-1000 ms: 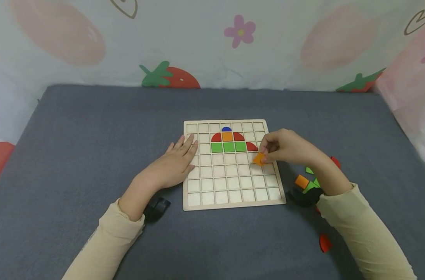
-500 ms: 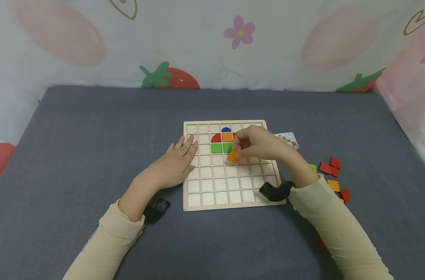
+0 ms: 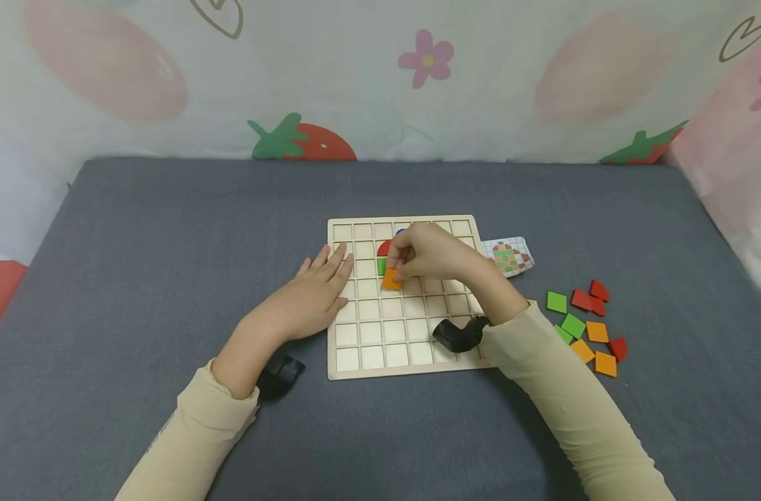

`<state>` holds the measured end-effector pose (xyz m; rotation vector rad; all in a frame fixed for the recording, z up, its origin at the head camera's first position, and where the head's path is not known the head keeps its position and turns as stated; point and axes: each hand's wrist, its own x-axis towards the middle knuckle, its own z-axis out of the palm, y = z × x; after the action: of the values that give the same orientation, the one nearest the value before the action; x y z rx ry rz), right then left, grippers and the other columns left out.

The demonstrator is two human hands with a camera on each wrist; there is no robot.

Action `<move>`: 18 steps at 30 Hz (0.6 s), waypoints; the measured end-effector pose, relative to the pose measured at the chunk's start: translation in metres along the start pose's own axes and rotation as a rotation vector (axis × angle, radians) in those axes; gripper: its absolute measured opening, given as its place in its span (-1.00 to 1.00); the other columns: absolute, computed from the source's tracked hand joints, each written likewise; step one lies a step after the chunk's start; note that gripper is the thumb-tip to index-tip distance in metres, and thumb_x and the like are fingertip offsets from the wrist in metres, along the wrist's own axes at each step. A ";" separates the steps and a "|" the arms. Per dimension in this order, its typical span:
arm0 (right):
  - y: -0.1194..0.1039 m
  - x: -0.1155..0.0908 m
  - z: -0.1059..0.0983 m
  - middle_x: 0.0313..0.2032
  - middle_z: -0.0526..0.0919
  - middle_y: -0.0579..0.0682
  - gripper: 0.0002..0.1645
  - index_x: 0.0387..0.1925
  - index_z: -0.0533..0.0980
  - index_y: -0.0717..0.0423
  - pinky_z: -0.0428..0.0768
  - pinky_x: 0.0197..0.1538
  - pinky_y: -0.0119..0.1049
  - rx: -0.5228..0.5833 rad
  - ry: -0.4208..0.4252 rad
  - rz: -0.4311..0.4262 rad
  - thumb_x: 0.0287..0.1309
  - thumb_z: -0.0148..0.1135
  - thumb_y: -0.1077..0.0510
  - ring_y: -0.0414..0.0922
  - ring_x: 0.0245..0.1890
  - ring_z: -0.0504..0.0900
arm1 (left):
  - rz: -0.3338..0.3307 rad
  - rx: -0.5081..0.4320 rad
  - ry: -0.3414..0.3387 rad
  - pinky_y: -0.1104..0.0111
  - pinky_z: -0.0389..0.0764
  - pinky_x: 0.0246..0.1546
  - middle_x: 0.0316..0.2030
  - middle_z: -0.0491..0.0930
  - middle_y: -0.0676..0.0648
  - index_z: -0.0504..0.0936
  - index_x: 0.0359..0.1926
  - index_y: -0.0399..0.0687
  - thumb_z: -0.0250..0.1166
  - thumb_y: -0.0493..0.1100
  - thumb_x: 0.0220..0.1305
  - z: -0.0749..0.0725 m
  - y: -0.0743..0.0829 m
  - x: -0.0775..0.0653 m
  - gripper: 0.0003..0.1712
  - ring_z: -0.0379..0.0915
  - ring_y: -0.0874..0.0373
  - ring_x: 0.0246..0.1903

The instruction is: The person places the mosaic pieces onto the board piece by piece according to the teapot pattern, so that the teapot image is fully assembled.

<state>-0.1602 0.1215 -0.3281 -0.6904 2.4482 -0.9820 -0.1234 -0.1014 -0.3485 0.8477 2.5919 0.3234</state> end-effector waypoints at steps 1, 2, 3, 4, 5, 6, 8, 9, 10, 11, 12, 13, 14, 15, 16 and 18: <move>0.000 0.001 0.000 -0.48 0.63 0.00 -0.91 -0.47 0.60 0.23 0.53 -0.25 -0.31 -0.004 -0.001 0.001 -0.01 0.31 0.43 -0.12 -0.42 0.57 | -0.001 0.000 -0.001 -0.04 -0.18 0.34 0.46 -0.29 -0.23 -0.09 0.45 -0.28 -0.01 -0.11 0.44 0.000 0.000 0.000 -0.28 -0.46 -0.14 0.42; 0.000 0.001 0.001 -0.47 0.64 0.01 -0.92 -0.46 0.60 0.23 0.53 -0.24 -0.30 -0.009 -0.002 0.002 -0.01 0.31 0.43 -0.12 -0.41 0.57 | -0.001 0.000 -0.002 -0.04 -0.18 0.34 0.46 -0.29 -0.23 -0.09 0.45 -0.28 -0.01 -0.11 0.44 0.000 0.000 0.000 -0.28 -0.46 -0.14 0.42; 0.000 0.002 0.001 -0.46 0.64 0.02 -0.92 -0.45 0.61 0.23 0.53 -0.24 -0.30 -0.012 -0.005 0.005 -0.01 0.31 0.42 -0.12 -0.40 0.57 | -0.002 0.000 -0.004 -0.04 -0.18 0.34 0.46 -0.29 -0.22 -0.09 0.45 -0.28 -0.01 -0.11 0.44 0.000 0.000 0.000 -0.28 -0.46 -0.14 0.42; -0.001 0.003 0.001 -0.45 0.65 0.03 -0.92 -0.44 0.62 0.23 0.53 -0.23 -0.30 -0.016 -0.009 0.005 0.00 0.31 0.42 -0.12 -0.40 0.57 | -0.003 -0.001 -0.005 -0.04 -0.18 0.34 0.46 -0.29 -0.22 -0.10 0.45 -0.27 -0.01 -0.11 0.44 0.000 -0.001 0.000 -0.28 -0.46 -0.14 0.42; -0.001 0.003 0.002 -0.44 0.66 0.03 -0.91 -0.43 0.63 0.23 0.53 -0.22 -0.30 -0.020 -0.012 0.006 0.00 0.30 0.42 -0.12 -0.39 0.58 | -0.004 -0.001 -0.007 -0.04 -0.18 0.34 0.46 -0.30 -0.22 -0.10 0.45 -0.27 -0.01 -0.10 0.45 0.000 -0.001 0.000 -0.28 -0.47 -0.14 0.42; -0.001 0.004 0.002 -0.43 0.66 0.04 -0.91 -0.42 0.64 0.23 0.53 -0.21 -0.29 -0.025 -0.015 0.007 0.00 0.31 0.42 -0.12 -0.38 0.58 | -0.004 0.000 -0.008 -0.04 -0.18 0.34 0.46 -0.30 -0.22 -0.10 0.45 -0.27 -0.02 -0.10 0.45 0.001 -0.001 0.000 -0.28 -0.47 -0.13 0.42; -0.001 0.005 0.003 -0.41 0.67 0.03 -0.90 -0.41 0.65 0.21 0.53 -0.20 -0.30 -0.037 -0.019 0.017 0.00 0.32 0.40 -0.13 -0.37 0.59 | -0.004 0.001 -0.009 -0.04 -0.18 0.35 0.46 -0.30 -0.22 -0.11 0.45 -0.27 -0.02 -0.10 0.45 0.001 -0.002 0.000 -0.28 -0.47 -0.13 0.42; -0.001 0.005 0.003 -0.41 0.67 0.03 -0.90 -0.41 0.66 0.21 0.53 -0.19 -0.29 -0.039 -0.021 0.020 0.00 0.32 0.40 -0.13 -0.36 0.59 | -0.004 0.001 -0.009 -0.04 -0.19 0.35 0.46 -0.30 -0.22 -0.11 0.45 -0.27 -0.02 -0.10 0.45 0.001 -0.002 0.000 -0.28 -0.47 -0.13 0.42; -0.001 0.005 0.004 -0.41 0.67 0.02 -0.90 -0.40 0.66 0.21 0.54 -0.19 -0.29 -0.041 -0.024 0.022 -0.01 0.32 0.40 -0.14 -0.36 0.60 | -0.004 0.000 -0.010 -0.04 -0.19 0.35 0.46 -0.30 -0.21 -0.11 0.45 -0.27 -0.02 -0.10 0.45 0.001 -0.002 0.000 -0.28 -0.47 -0.13 0.42; -0.001 0.005 0.004 -0.41 0.68 0.02 -0.90 -0.40 0.66 0.21 0.54 -0.19 -0.29 -0.041 -0.024 0.025 -0.01 0.32 0.40 -0.14 -0.36 0.60 | -0.004 0.000 -0.010 -0.04 -0.18 0.35 0.46 -0.29 -0.22 -0.11 0.45 -0.27 -0.02 -0.10 0.45 0.001 -0.002 0.000 -0.28 -0.47 -0.13 0.42; -0.001 0.006 0.004 -0.41 0.68 0.01 -0.90 -0.40 0.66 0.20 0.54 -0.18 -0.29 -0.039 -0.025 0.026 -0.01 0.32 0.40 -0.14 -0.36 0.60 | -0.005 0.000 -0.010 -0.03 -0.18 0.35 0.46 -0.29 -0.22 -0.10 0.45 -0.27 -0.02 -0.10 0.45 0.001 -0.002 0.000 -0.28 -0.47 -0.13 0.42; -0.001 0.006 0.004 -0.41 0.68 0.01 -0.89 -0.40 0.67 0.20 0.54 -0.18 -0.29 -0.037 -0.026 0.028 -0.01 0.32 0.40 -0.15 -0.36 0.60 | -0.005 -0.001 -0.011 -0.03 -0.19 0.35 0.46 -0.29 -0.21 -0.11 0.45 -0.27 -0.03 -0.10 0.45 0.001 -0.001 0.000 -0.28 -0.47 -0.13 0.42; -0.001 0.005 0.004 -0.42 0.68 0.01 -0.89 -0.40 0.66 0.21 0.54 -0.19 -0.29 -0.033 -0.027 0.028 -0.01 0.32 0.40 -0.15 -0.36 0.60 | -0.005 -0.001 -0.011 -0.03 -0.19 0.35 0.46 -0.29 -0.21 -0.10 0.45 -0.27 -0.03 -0.10 0.45 0.001 -0.001 0.000 -0.28 -0.47 -0.13 0.42; -0.001 0.005 0.004 -0.43 0.68 0.01 -0.90 -0.41 0.66 0.21 0.54 -0.19 -0.29 -0.031 -0.028 0.028 -0.01 0.31 0.40 -0.15 -0.37 0.60 | -0.006 -0.001 -0.011 -0.03 -0.19 0.35 0.46 -0.30 -0.21 -0.10 0.45 -0.26 -0.03 -0.10 0.45 0.001 -0.001 0.000 -0.28 -0.47 -0.13 0.42; -0.001 0.006 0.004 -0.43 0.68 0.00 -0.90 -0.41 0.66 0.20 0.54 -0.19 -0.29 -0.029 -0.028 0.031 -0.01 0.31 0.40 -0.15 -0.37 0.60 | -0.005 -0.002 -0.013 -0.03 -0.19 0.35 0.46 -0.30 -0.21 -0.11 0.45 -0.26 -0.03 -0.10 0.45 0.001 -0.001 0.000 -0.28 -0.47 -0.13 0.42; -0.001 0.005 0.004 -0.45 0.67 0.00 -0.90 -0.41 0.66 0.20 0.54 -0.19 -0.29 -0.028 -0.029 0.033 0.00 0.30 0.40 -0.15 -0.37 0.60 | -0.005 -0.002 -0.013 -0.03 -0.19 0.35 0.46 -0.30 -0.21 -0.11 0.45 -0.26 -0.03 -0.10 0.45 0.001 -0.001 0.000 -0.28 -0.48 -0.13 0.42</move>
<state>-0.1619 0.1156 -0.3313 -0.6668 2.4446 -0.9205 -0.1239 -0.1025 -0.3495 0.8399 2.5815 0.3177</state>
